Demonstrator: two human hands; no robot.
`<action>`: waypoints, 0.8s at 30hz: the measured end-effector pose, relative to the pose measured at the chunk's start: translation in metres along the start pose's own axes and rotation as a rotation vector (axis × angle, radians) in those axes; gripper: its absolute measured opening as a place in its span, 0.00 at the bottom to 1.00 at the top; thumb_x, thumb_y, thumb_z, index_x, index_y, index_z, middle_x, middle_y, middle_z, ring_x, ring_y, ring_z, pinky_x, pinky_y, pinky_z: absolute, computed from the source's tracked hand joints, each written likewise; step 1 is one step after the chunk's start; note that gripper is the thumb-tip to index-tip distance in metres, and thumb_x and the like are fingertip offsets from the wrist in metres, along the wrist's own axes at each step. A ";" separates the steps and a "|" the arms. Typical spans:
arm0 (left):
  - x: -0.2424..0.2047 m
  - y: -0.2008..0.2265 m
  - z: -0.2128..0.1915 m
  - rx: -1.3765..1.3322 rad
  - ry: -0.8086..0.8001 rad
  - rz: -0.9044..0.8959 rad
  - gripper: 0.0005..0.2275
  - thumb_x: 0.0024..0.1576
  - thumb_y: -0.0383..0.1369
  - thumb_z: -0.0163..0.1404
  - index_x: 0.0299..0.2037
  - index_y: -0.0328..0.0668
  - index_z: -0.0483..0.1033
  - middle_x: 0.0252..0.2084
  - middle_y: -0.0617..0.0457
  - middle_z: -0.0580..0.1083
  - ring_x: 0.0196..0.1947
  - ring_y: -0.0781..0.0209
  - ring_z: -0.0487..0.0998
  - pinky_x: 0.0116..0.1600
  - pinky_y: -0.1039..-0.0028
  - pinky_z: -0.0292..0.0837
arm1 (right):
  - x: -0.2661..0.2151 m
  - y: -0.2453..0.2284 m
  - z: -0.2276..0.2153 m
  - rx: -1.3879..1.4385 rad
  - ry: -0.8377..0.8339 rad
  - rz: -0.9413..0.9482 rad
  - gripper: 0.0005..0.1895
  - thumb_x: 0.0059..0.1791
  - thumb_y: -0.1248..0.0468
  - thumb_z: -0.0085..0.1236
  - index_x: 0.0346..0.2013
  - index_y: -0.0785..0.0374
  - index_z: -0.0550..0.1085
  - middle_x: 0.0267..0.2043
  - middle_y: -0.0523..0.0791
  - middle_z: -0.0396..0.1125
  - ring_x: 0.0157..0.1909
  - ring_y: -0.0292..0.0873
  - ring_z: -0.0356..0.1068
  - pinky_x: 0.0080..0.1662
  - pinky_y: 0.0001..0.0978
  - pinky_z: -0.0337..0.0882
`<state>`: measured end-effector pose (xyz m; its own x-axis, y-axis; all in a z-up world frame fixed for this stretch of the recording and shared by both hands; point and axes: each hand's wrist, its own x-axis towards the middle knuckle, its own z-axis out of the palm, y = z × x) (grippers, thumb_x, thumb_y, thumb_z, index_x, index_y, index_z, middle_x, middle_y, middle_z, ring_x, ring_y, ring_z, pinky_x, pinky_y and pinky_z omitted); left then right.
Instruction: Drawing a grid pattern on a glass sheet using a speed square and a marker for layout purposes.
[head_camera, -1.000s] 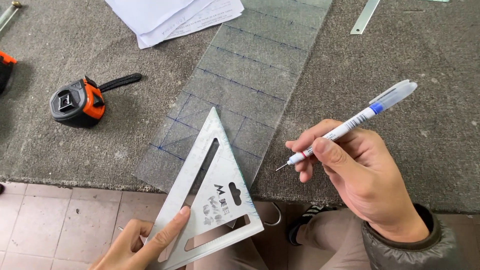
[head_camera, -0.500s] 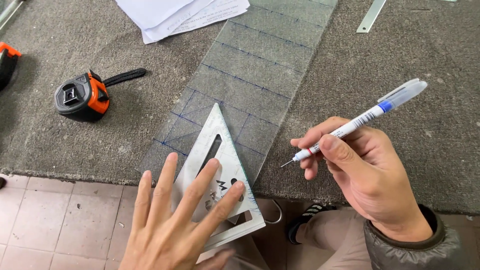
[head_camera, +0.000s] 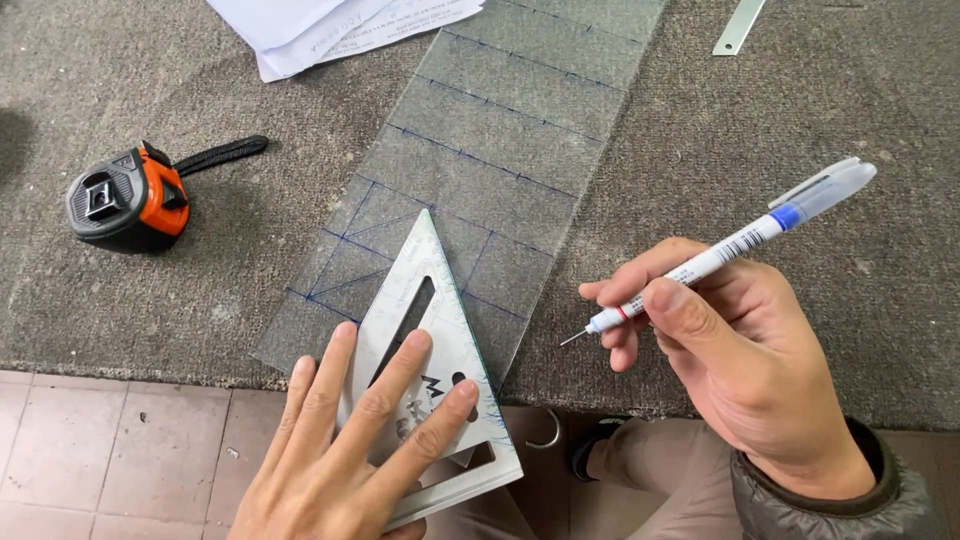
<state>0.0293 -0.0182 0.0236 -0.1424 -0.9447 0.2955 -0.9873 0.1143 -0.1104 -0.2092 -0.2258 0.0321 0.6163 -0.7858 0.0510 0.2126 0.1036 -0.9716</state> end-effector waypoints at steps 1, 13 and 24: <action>0.002 0.002 0.000 0.008 0.029 -0.017 0.27 0.66 0.58 0.33 0.74 0.72 0.69 0.78 0.52 0.67 0.74 0.27 0.70 0.68 0.41 0.73 | 0.000 0.000 0.000 -0.009 0.002 0.002 0.17 0.60 0.60 0.54 0.45 0.75 0.80 0.45 0.62 0.79 0.36 0.47 0.76 0.38 0.33 0.79; 0.006 0.004 0.000 0.008 0.063 -0.041 0.24 0.70 0.50 0.29 0.72 0.72 0.72 0.76 0.52 0.70 0.72 0.28 0.72 0.67 0.42 0.74 | -0.001 0.002 -0.002 -0.029 0.015 0.007 0.18 0.60 0.60 0.53 0.44 0.76 0.80 0.46 0.64 0.79 0.32 0.50 0.74 0.38 0.35 0.77; 0.010 0.006 0.003 0.067 0.148 -0.056 0.21 0.73 0.36 0.32 0.68 0.75 0.75 0.72 0.56 0.75 0.67 0.29 0.79 0.63 0.46 0.80 | -0.001 0.003 -0.002 -0.008 0.015 -0.006 0.18 0.60 0.61 0.53 0.43 0.77 0.80 0.48 0.62 0.78 0.36 0.50 0.76 0.37 0.36 0.79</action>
<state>0.0219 -0.0278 0.0233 -0.1011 -0.8926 0.4393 -0.9878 0.0374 -0.1513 -0.2107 -0.2254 0.0288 0.6033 -0.7957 0.0535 0.2101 0.0939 -0.9732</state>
